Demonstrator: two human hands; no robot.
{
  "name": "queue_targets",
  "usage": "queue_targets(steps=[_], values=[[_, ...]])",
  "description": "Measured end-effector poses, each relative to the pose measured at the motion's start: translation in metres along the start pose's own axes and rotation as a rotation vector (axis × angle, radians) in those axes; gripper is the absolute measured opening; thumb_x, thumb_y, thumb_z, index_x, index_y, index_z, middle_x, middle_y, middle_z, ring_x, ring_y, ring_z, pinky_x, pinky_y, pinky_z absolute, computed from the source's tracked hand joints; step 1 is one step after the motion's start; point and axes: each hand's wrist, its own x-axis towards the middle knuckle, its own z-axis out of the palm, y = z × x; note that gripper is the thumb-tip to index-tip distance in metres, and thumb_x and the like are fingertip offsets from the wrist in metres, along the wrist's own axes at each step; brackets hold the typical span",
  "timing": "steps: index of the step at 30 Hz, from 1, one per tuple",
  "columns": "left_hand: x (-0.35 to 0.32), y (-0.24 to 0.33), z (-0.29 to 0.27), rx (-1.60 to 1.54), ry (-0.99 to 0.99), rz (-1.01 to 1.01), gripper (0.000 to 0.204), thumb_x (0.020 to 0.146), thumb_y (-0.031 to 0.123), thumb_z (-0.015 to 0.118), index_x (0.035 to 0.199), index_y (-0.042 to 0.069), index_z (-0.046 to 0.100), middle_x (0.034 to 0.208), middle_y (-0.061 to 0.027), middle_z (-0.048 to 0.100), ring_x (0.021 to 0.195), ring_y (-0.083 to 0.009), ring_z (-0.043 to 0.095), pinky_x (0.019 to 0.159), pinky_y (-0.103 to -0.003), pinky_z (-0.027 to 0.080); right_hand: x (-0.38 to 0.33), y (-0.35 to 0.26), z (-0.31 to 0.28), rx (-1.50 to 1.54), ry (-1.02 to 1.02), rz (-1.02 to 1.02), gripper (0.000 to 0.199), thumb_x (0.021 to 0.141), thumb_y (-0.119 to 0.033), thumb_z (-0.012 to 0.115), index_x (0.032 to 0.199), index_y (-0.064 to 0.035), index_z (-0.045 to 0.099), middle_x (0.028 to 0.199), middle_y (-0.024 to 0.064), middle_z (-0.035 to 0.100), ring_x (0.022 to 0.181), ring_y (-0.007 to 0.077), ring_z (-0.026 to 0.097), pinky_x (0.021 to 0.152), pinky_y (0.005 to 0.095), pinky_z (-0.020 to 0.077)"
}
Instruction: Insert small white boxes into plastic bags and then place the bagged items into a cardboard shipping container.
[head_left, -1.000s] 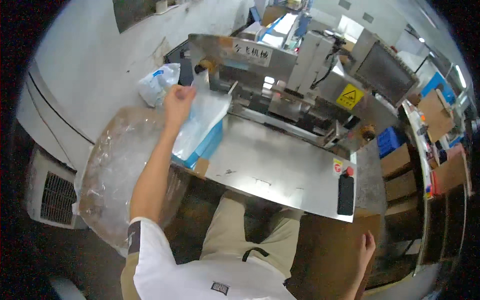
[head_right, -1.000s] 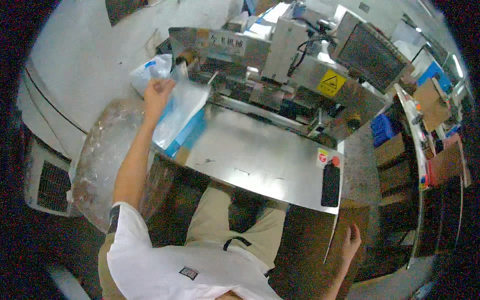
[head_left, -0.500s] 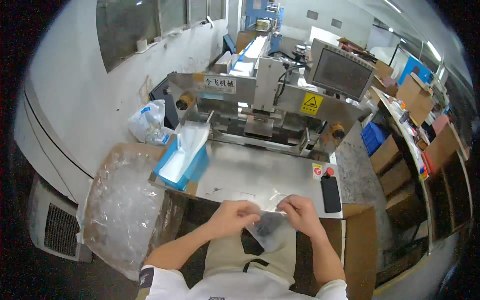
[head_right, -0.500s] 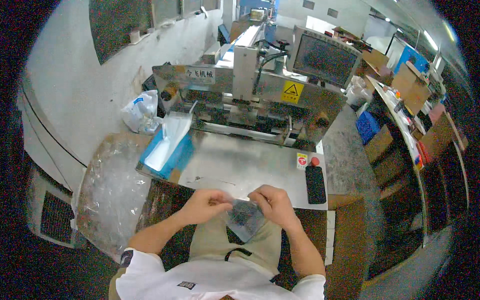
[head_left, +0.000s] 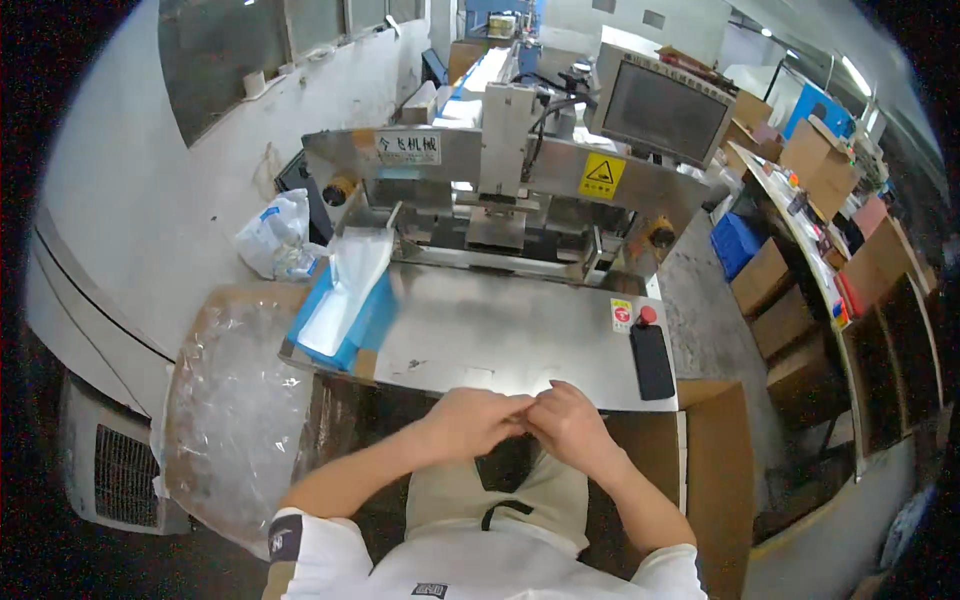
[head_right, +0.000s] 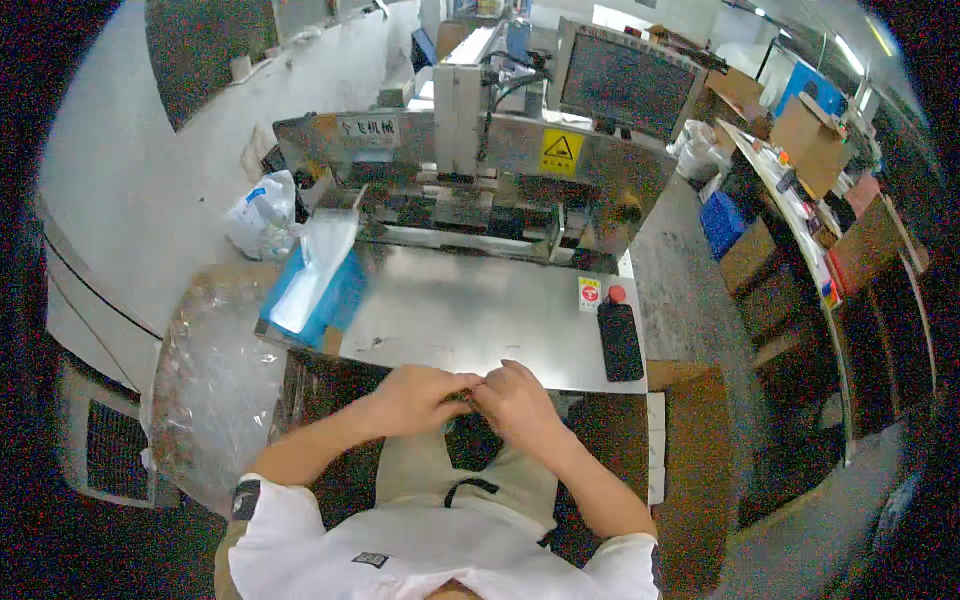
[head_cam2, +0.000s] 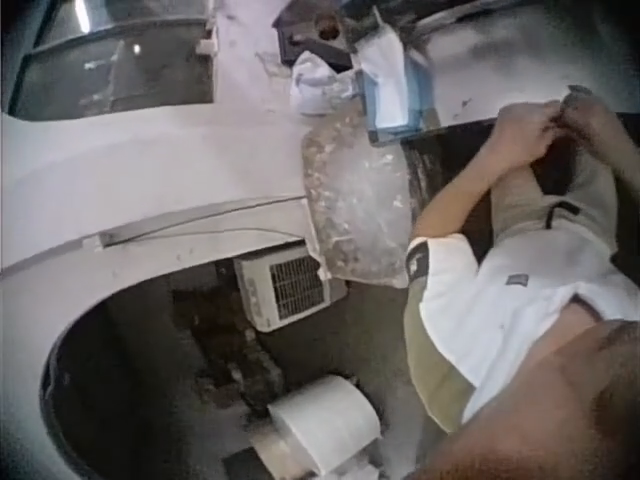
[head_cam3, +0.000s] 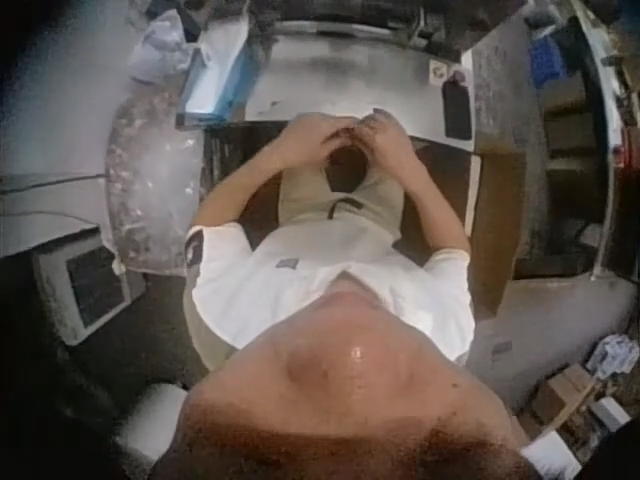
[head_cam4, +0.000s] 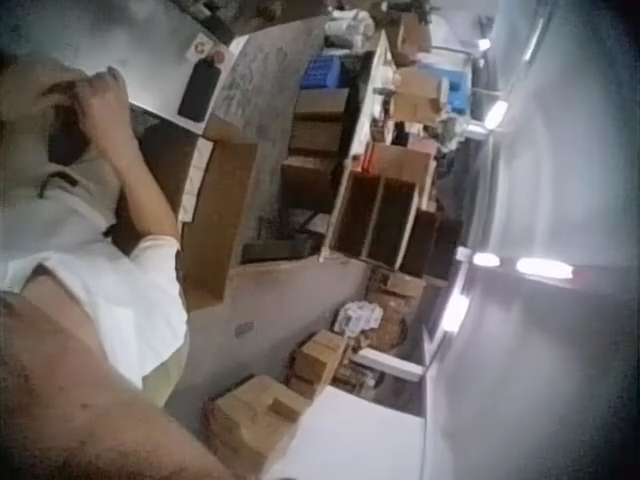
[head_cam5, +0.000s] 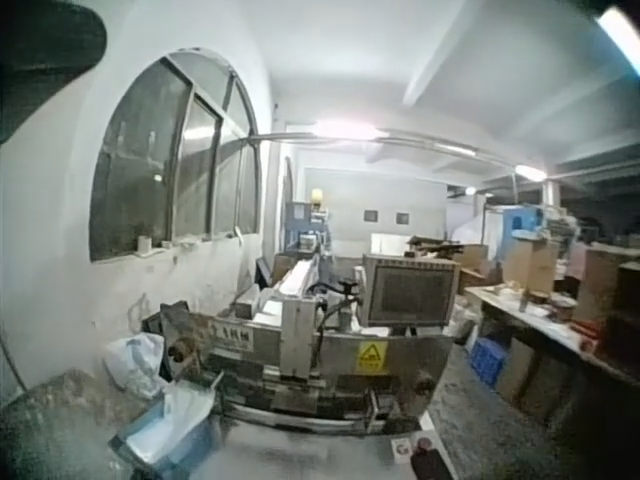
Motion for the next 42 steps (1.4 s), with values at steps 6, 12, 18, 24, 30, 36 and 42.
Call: queue_targets(steps=[6,12,18,24,30,36,42], values=[[0.001,-0.025,-0.001,-0.113,-0.105,-0.03,0.018,0.089,0.024,0.062,0.089,0.008,0.068,0.081,-0.0148,0.068,0.076,-0.036,0.065,0.069,-0.047,0.052,0.005,0.008,-0.004,0.226,-0.006,0.085,0.016,0.074,-0.012,0.077,0.076,-0.0026,0.064,0.083,0.0097,0.065,0.08,0.0314,0.063,0.071,0.0408,0.0514],[0.005,-0.063,-0.007,-0.118,-0.076,-0.059,0.015,0.091,0.017,0.06,0.097,0.006,0.067,0.107,-0.0164,0.068,0.093,-0.0359,0.065,0.079,-0.044,0.051,0.001,0.033,-0.007,0.214,-0.16,0.189,0.018,0.079,-0.018,0.074,0.076,-0.0015,0.065,0.083,0.0117,0.066,0.082,0.0323,0.063,0.073,0.0418,0.0513],[0.041,-0.054,-0.03,-0.071,-0.244,0.059,0.017,0.087,0.022,0.066,0.098,0.009,0.068,0.103,-0.0119,0.069,0.086,-0.0322,0.065,0.074,-0.043,0.053,0.02,0.077,0.002,0.515,-0.123,0.219,0.013,0.084,-0.016,0.067,0.085,-0.0033,0.07,0.087,0.0105,0.068,0.087,0.031,0.064,0.078,0.0392,0.0515],[0.053,-0.084,-0.029,0.067,-0.092,0.047,0.014,0.089,0.023,0.062,0.085,0.01,0.066,0.084,-0.0091,0.065,0.078,-0.0307,0.065,0.065,-0.044,0.051,0.029,0.113,-0.009,0.384,-0.144,0.329,0.013,0.081,-0.009,0.069,0.09,0.0007,0.069,0.097,0.0156,0.069,0.097,0.0322,0.064,0.084,0.0396,0.0505],[0.042,-0.059,-0.018,0.071,-0.102,0.094,0.015,0.09,0.02,0.061,0.09,0.006,0.066,0.091,-0.0129,0.063,0.082,-0.0343,0.064,0.072,-0.046,0.052,0.038,0.049,-0.013,0.157,0.029,0.11,0.036,0.076,-0.016,0.077,0.107,-0.0039,0.066,0.114,0.0109,0.066,0.124,0.0344,0.052,0.109,0.0513,0.0366],[0.021,-0.029,-0.054,0.006,-0.131,0.065,0.019,0.093,0.021,0.059,0.097,0.003,0.063,0.101,-0.0173,0.065,0.091,-0.0397,0.063,0.077,-0.047,0.051,0.005,0.033,-0.034,0.168,-0.092,0.201,0.013,0.08,-0.016,0.075,0.084,-0.0058,0.068,0.091,0.0066,0.067,0.104,0.0275,0.062,0.111,0.0575,0.0323],[0.017,-0.06,-0.082,-0.011,-0.286,-0.106,0.025,0.099,0.025,0.051,0.107,0.003,0.06,0.102,-0.0204,0.066,0.095,-0.0419,0.063,0.081,-0.047,0.05,0.025,0.044,-0.031,0.262,-0.064,0.085,0.018,0.08,-0.023,0.075,0.083,-0.0062,0.07,0.088,0.008,0.067,0.097,0.0285,0.062,0.104,0.0527,0.0384]])
